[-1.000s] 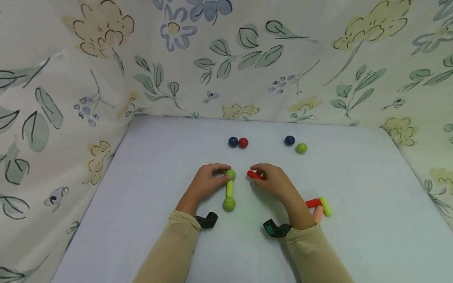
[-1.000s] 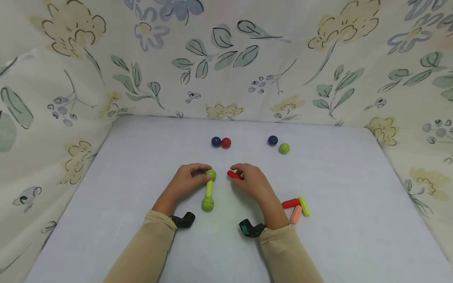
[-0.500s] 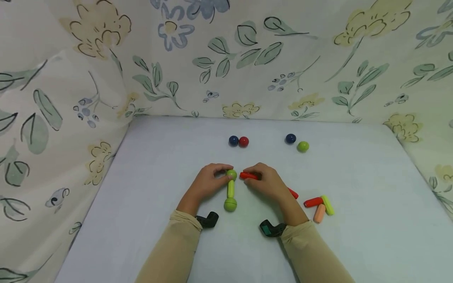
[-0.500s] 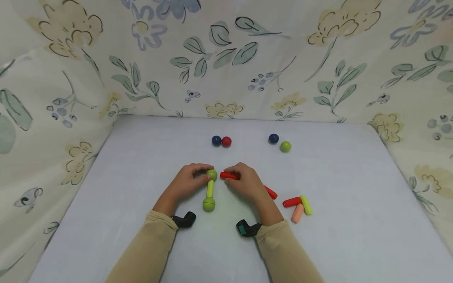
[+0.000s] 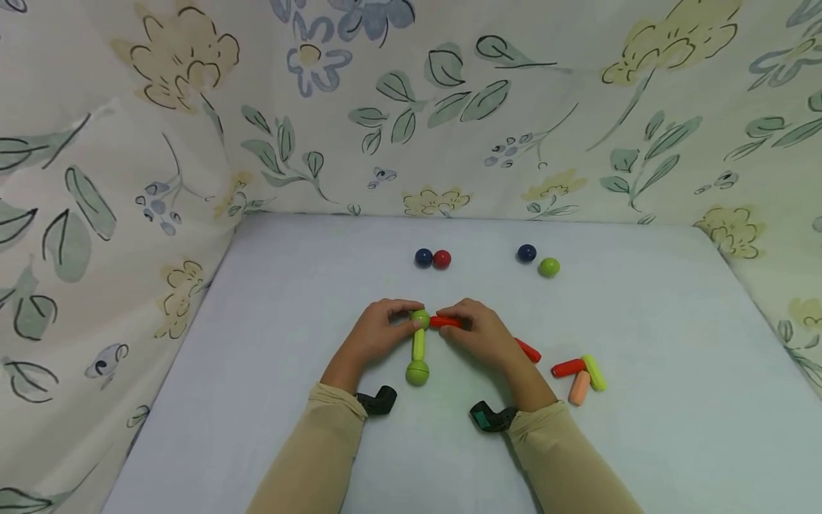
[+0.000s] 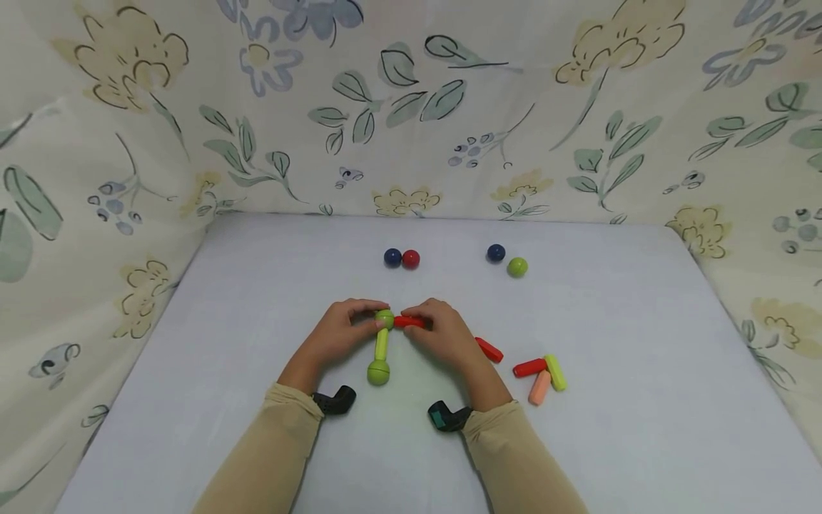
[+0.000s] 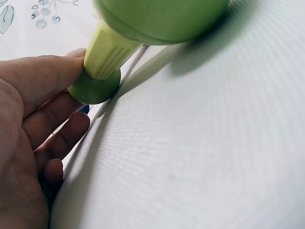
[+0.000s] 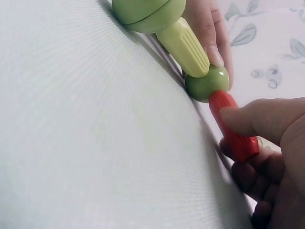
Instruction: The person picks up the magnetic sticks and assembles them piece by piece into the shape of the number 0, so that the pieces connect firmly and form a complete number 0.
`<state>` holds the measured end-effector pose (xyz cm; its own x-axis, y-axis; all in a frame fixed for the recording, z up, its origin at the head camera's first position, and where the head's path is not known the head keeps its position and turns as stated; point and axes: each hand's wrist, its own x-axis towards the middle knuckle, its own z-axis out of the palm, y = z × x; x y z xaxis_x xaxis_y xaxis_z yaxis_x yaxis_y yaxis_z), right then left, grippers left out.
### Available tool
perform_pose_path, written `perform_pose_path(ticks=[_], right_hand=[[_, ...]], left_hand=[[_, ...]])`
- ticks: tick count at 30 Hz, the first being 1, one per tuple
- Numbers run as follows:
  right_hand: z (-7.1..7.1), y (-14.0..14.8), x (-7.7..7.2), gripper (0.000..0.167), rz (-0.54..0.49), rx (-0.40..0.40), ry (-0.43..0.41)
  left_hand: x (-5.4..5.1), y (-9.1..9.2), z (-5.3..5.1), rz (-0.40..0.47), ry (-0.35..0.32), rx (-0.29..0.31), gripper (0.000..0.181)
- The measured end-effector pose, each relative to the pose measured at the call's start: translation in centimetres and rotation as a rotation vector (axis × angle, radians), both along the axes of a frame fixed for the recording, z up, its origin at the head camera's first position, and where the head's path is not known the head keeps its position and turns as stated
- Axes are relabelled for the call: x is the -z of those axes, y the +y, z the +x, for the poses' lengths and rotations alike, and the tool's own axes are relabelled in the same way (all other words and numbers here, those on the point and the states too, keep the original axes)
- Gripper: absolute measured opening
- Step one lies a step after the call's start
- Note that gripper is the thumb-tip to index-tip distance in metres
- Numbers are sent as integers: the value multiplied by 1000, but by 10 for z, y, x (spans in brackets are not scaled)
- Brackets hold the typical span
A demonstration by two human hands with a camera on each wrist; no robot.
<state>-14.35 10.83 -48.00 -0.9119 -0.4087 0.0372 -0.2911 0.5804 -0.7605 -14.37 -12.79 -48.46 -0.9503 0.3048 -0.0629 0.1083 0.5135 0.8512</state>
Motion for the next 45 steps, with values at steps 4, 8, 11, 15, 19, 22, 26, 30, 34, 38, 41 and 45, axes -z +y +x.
perform_pose_path(ticks=[4,8,11,15,19,22,26,30,34,38,41,45], right_hand=[[-1,0,1,29,-4,6,-9],[-1,1,3,29,-3,11,-21],[0,1,4,29,-3,18,-19],[1,1,4,28,-13,33,-15],[1,1,4,27,-24,43,-10],[1,1,5,27,-24,46,-7],[2,1,6,26,-13,53,-3],[1,0,5,26,-19,63,4],[2,-1,4,26,-30,71,-1],[2,-2,3,26,-30,84,-17],[2,-3,2,25,-31,92,-21],[2,-3,1,25,-37,96,-27]], left_hand=[[0,0,0,2,7,0,33],[1,0,0,2,4,-4,33],[1,0,0,-3,-4,-6,32],[1,0,0,3,8,3,32],[1,-1,1,5,17,3,31],[1,-1,1,3,7,-4,31],[1,-1,0,6,-2,-7,30],[2,-1,-1,8,7,-5,30],[3,0,-1,18,8,-6,31],[3,-1,0,27,6,-7,31],[2,-1,0,36,23,-4,31],[1,0,0,45,32,-4,32]])
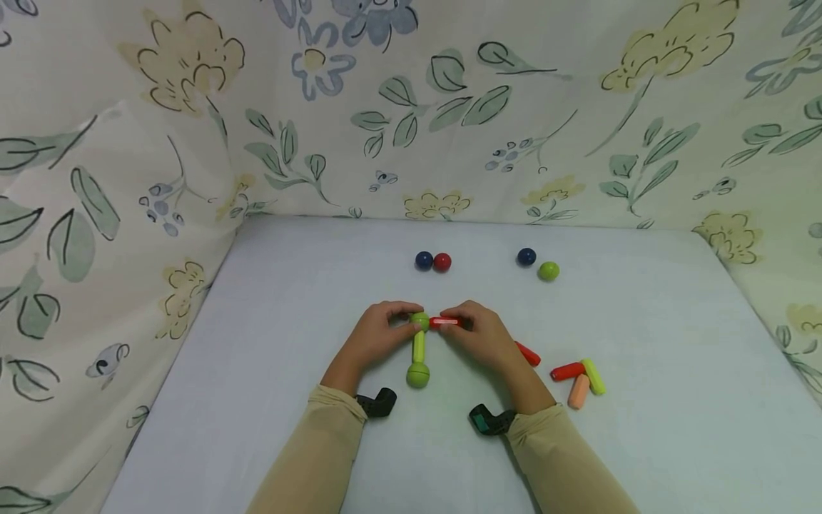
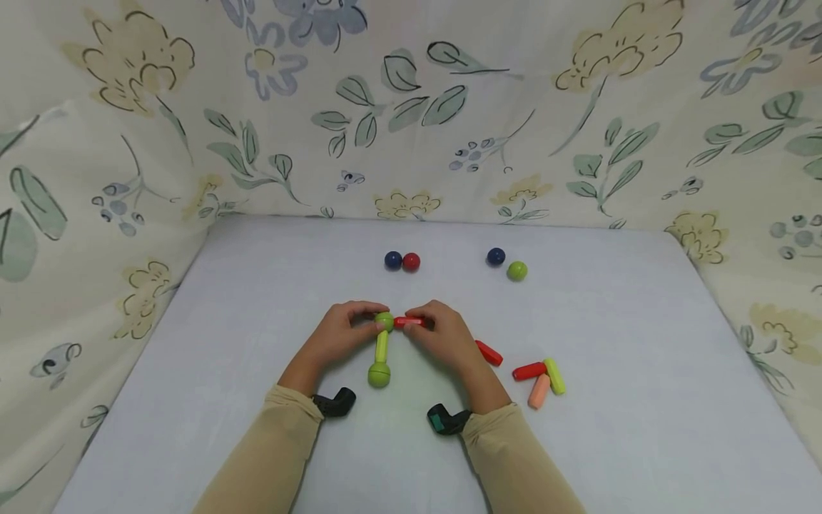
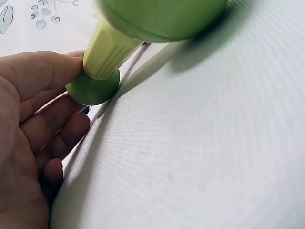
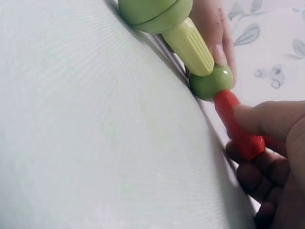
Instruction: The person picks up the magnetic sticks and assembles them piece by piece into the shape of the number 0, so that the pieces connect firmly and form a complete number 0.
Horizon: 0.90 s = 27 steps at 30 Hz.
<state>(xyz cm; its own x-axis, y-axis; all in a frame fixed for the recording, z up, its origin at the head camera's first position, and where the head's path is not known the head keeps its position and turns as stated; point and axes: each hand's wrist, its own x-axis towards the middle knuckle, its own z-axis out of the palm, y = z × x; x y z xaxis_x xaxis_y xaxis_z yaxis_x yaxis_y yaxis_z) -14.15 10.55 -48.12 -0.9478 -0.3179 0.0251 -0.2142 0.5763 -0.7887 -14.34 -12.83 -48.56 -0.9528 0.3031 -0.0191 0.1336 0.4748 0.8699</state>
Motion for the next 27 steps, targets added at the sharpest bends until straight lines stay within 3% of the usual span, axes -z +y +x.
perform_pose_path(ticks=[8,27], right_hand=[[0,0,0,26,-1,-4,-10],[-1,1,2,32,12,7,-10]], left_hand=[[1,0,0,-18,-39,-17,31],[1,0,0,-2,5,-14,30]])
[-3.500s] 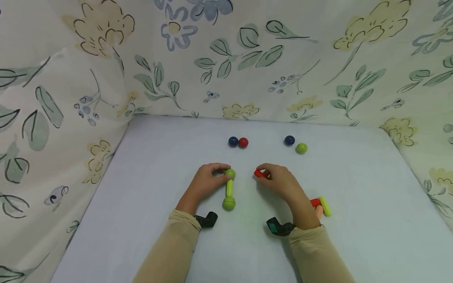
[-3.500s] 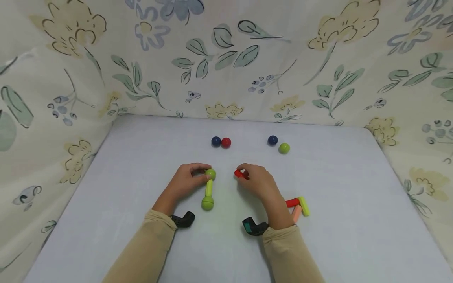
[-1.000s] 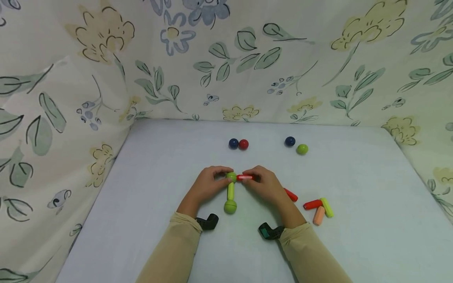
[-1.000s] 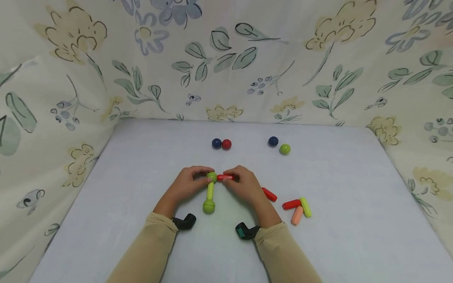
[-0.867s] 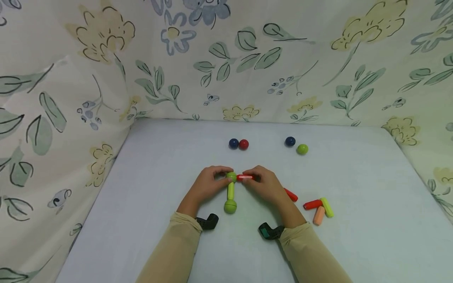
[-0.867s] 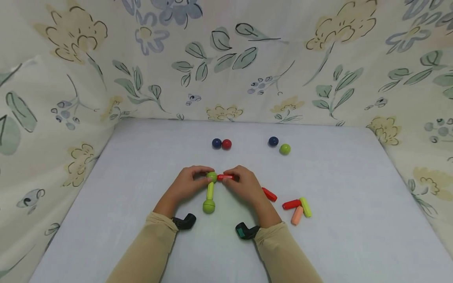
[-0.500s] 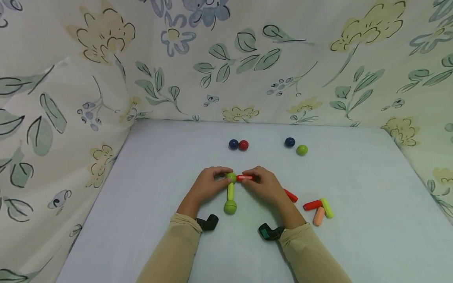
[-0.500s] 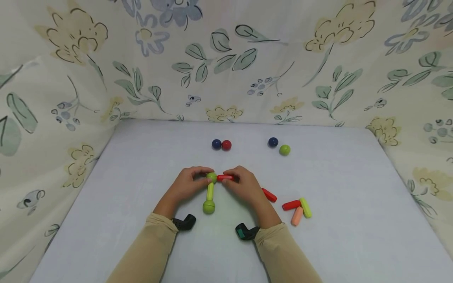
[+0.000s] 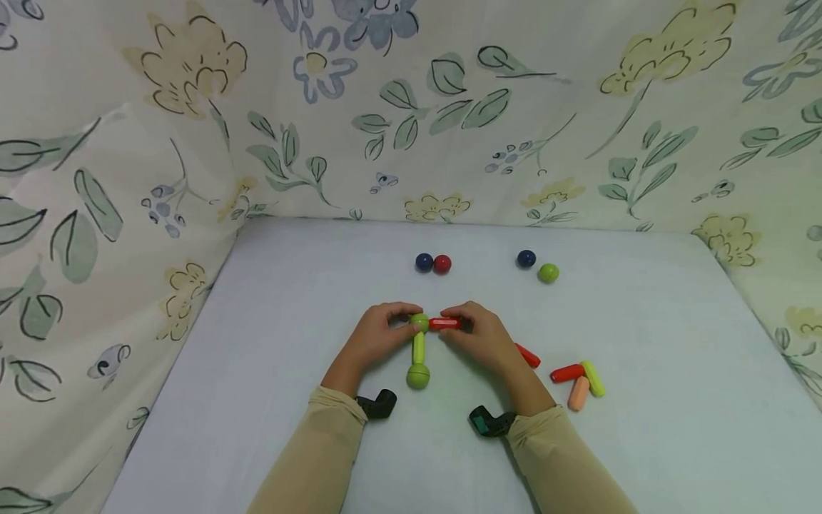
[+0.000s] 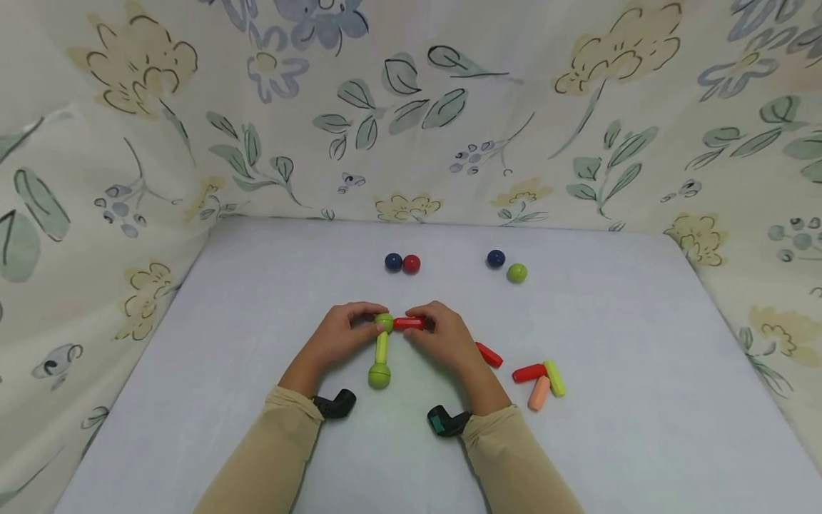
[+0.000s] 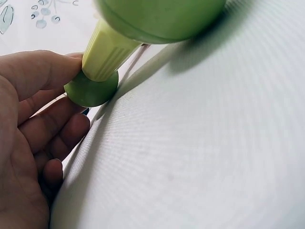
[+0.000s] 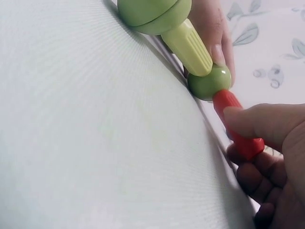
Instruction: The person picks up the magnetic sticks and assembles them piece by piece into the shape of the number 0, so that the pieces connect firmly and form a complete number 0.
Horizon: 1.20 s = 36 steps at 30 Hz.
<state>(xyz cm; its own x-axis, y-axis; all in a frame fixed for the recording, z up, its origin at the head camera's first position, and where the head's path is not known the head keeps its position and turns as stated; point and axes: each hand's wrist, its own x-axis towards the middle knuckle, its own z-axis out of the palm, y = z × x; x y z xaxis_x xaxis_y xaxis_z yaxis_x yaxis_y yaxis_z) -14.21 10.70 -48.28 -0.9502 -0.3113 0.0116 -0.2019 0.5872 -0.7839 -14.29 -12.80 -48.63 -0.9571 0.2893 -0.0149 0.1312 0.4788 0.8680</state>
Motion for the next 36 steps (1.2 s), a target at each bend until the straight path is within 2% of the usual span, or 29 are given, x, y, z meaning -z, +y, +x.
perform_pose_path(ticks=[5,9,17,21,27,31,33,36], right_hand=[[-1,2,0,33,-10,10,-7],[-1,5,-1,33,-35,58,-21],[-11,25,-3,27,-122,303,-15],[-14,40,-3,27,-172,428,-17],[-18,56,-13,32,-223,579,-51],[-20,67,-26,36,-222,669,10],[-20,74,-30,39,-190,708,35],[-22,85,-32,51,-120,733,-25]], left_hand=[[-3,0,0,-5,-2,0,31],[-2,0,-1,-10,-17,-7,31],[1,0,-2,8,0,1,31],[3,0,-2,1,-15,-7,30],[3,-2,-2,14,-9,-13,30],[1,-1,-2,19,4,-8,30],[0,-1,-1,18,0,-1,31],[-1,-1,-1,17,-5,6,32]])
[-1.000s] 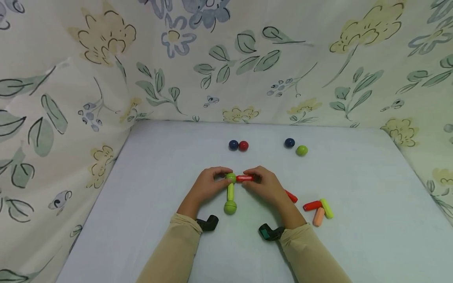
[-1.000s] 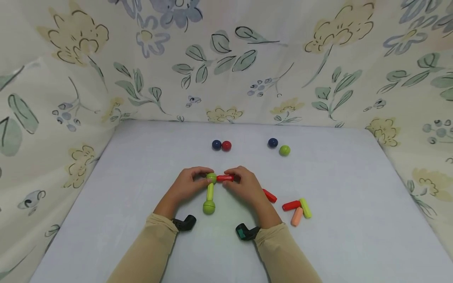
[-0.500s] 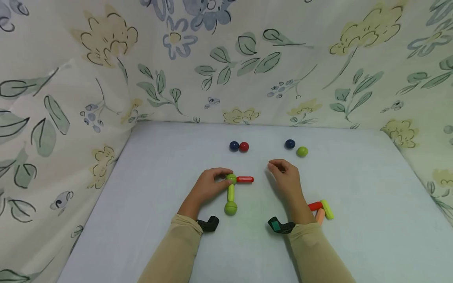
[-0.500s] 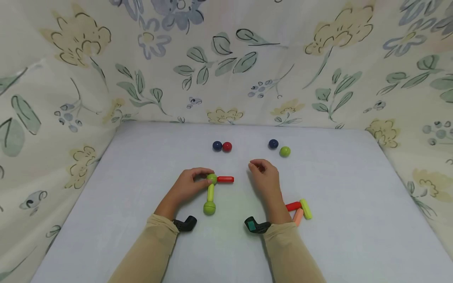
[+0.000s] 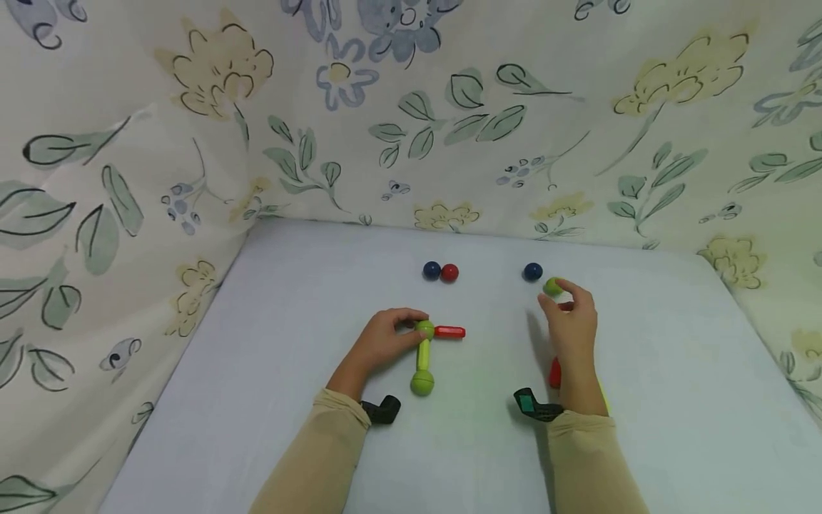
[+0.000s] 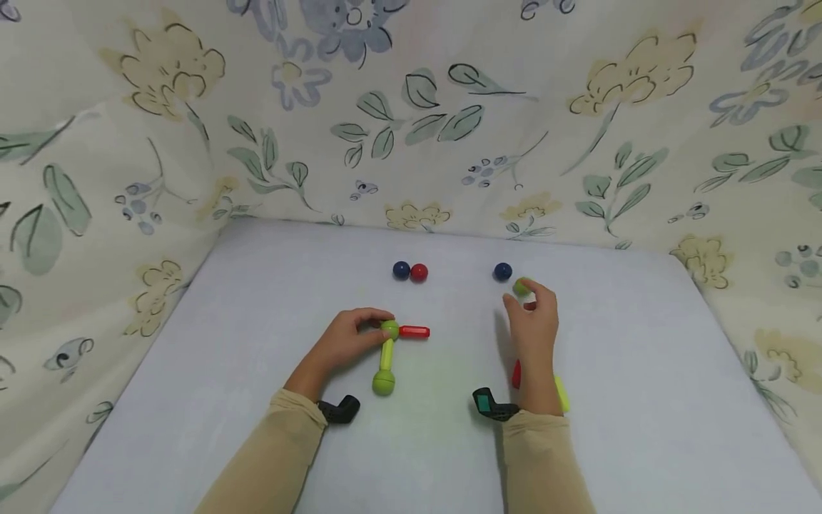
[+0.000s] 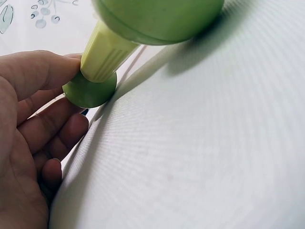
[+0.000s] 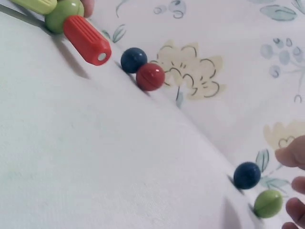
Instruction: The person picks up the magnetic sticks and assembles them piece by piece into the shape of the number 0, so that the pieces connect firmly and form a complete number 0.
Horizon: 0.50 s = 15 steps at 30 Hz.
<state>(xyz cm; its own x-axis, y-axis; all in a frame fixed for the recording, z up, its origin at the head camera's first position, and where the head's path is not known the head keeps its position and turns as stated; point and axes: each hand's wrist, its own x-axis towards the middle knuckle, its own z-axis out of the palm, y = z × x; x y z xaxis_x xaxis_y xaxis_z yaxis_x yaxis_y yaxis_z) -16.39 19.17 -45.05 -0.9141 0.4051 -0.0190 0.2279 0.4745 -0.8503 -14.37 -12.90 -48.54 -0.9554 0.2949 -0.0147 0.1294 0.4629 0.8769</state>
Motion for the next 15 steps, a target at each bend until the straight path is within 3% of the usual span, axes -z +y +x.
perform_pose_path(ticks=[5,8,13,15], right_hand=[[-1,14,2,73,-15,-75,-161],[-2,15,3,73,-20,-76,-132],[-4,12,6,62,22,-3,-67],[-4,12,9,59,54,-23,-69]], left_hand=[[2,2,-1,-17,7,0,30],[3,2,-2,-24,12,-9,29],[4,2,-1,-25,2,-20,28],[4,2,-1,-26,-4,-19,29]])
